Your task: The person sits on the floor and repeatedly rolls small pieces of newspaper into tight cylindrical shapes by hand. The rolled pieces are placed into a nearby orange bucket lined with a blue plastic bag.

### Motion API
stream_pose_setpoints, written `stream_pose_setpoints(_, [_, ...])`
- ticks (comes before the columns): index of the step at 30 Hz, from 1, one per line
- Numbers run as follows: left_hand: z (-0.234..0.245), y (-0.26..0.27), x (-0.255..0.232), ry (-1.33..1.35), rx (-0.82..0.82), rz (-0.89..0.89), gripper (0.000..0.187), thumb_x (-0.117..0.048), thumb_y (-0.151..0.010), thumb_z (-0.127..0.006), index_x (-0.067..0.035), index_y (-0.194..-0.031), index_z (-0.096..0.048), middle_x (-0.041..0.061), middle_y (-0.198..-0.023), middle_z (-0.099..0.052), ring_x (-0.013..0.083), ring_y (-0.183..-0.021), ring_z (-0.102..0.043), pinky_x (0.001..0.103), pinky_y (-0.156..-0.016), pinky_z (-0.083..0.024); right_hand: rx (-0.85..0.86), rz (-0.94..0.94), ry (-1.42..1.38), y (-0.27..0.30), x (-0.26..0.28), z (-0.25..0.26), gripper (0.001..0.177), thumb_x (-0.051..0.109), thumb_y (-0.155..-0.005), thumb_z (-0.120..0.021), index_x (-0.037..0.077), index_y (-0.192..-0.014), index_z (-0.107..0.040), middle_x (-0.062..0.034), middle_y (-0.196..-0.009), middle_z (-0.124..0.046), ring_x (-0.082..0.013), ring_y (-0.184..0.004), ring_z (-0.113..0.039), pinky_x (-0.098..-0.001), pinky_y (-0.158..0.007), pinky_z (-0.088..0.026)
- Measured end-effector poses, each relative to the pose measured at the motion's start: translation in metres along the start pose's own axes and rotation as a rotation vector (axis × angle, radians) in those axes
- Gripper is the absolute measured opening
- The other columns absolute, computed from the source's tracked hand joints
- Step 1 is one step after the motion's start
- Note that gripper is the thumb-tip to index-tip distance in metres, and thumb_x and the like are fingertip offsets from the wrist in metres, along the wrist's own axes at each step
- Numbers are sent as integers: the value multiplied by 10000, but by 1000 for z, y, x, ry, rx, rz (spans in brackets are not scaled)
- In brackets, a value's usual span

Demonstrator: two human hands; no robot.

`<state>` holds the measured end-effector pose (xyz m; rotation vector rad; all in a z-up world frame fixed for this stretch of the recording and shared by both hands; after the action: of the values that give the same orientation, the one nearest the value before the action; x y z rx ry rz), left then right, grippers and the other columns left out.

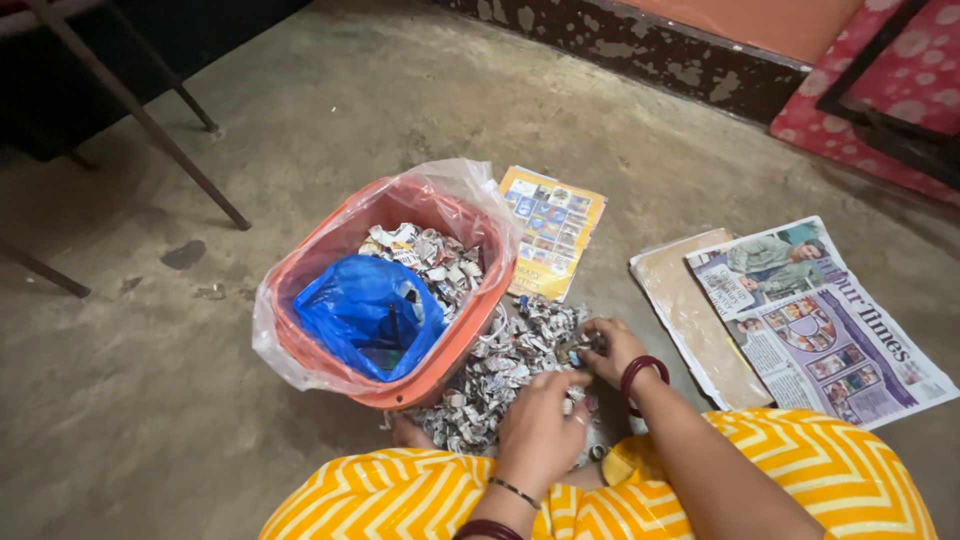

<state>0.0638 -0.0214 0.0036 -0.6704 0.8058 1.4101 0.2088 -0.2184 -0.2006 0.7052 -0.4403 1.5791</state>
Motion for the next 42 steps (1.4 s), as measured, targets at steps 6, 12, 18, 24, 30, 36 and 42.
stream_pose_setpoints(6, [-14, -13, 30, 385, -97, 161, 353, -173, -905, -629, -153, -1256, -664, 88, -1256, -666, 217, -1095, -713, 339, -935, -549, 104, -187, -581, 11, 14, 5, 268, 117, -883, -780, 34, -1124, -696, -144, -924, -752, -186, -760, -672, -336, -669, -553])
stream_pose_setpoints(12, [-24, -9, 35, 1019, -19, 604, 435, -373, -969, -602, -276, -1390, -544, 44, -1351, -610, 185, -1164, -571, 398, -877, -488, 166, 49, -940, 77, 72, 25, 224, 40, -867, -723, 28, -1090, -705, -9, -966, -758, -85, -835, -693, -246, -735, -582])
stream_pose_setpoints(18, [-38, -3, 51, 1135, 156, 434, 393, -248, -929, -681, -156, -1310, -643, 56, -1175, -665, 145, -1041, -652, 333, -796, -619, 127, 32, -1011, 122, 92, 28, 199, 143, -918, -677, 62, -1093, -729, 5, -987, -737, -68, -875, -672, -259, -697, -567])
stream_pose_setpoints(24, [-48, 5, 78, 1158, 59, 446, 327, -89, -929, -695, -56, -1253, -668, 62, -1053, -728, 145, -896, -709, 286, -719, -633, -78, 103, -905, 126, 77, 30, 166, 166, -936, -710, 34, -1021, -762, 34, -1032, -625, -63, -822, -588, -221, -656, -457])
stream_pose_setpoints(30, [-36, 20, 65, 1070, 24, 401, 358, -107, -901, -697, -127, -1258, -679, 43, -1028, -731, 140, -835, -702, 269, -646, -613, -9, -64, -1044, 121, 60, 18, 214, 183, -952, -696, 39, -1087, -779, -65, -1012, -693, -104, -824, -598, -220, -695, -482])
stream_pose_setpoints(36, [-45, 22, 62, 1066, 249, 363, 332, -250, -958, -734, -29, -1205, -708, 19, -868, -695, 100, -635, -613, 250, -496, -496, -136, 562, -618, 133, 86, 29, 165, 77, -936, -694, -32, -1040, -761, -68, -1090, -615, -140, -1038, -583, -227, -889, -463])
stream_pose_setpoints(42, [-45, 18, 71, 908, -11, 370, 258, -192, -919, -741, -37, -1122, -704, 23, -742, -658, 113, -547, -562, 274, -447, -447, -257, 356, -637, 142, 99, 34, 191, 107, -928, -687, -17, -1046, -771, -65, -1052, -617, -120, -918, -588, -231, -739, -466])
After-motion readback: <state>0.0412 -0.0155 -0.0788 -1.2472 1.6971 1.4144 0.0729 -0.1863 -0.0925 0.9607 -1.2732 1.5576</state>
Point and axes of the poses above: each hand's wrist, its own y-axis away from the middle knuckle, its own z-axis out of the back of the hand, x = y × z, the point moved 3 cm from there along -y, towards the middle knuckle
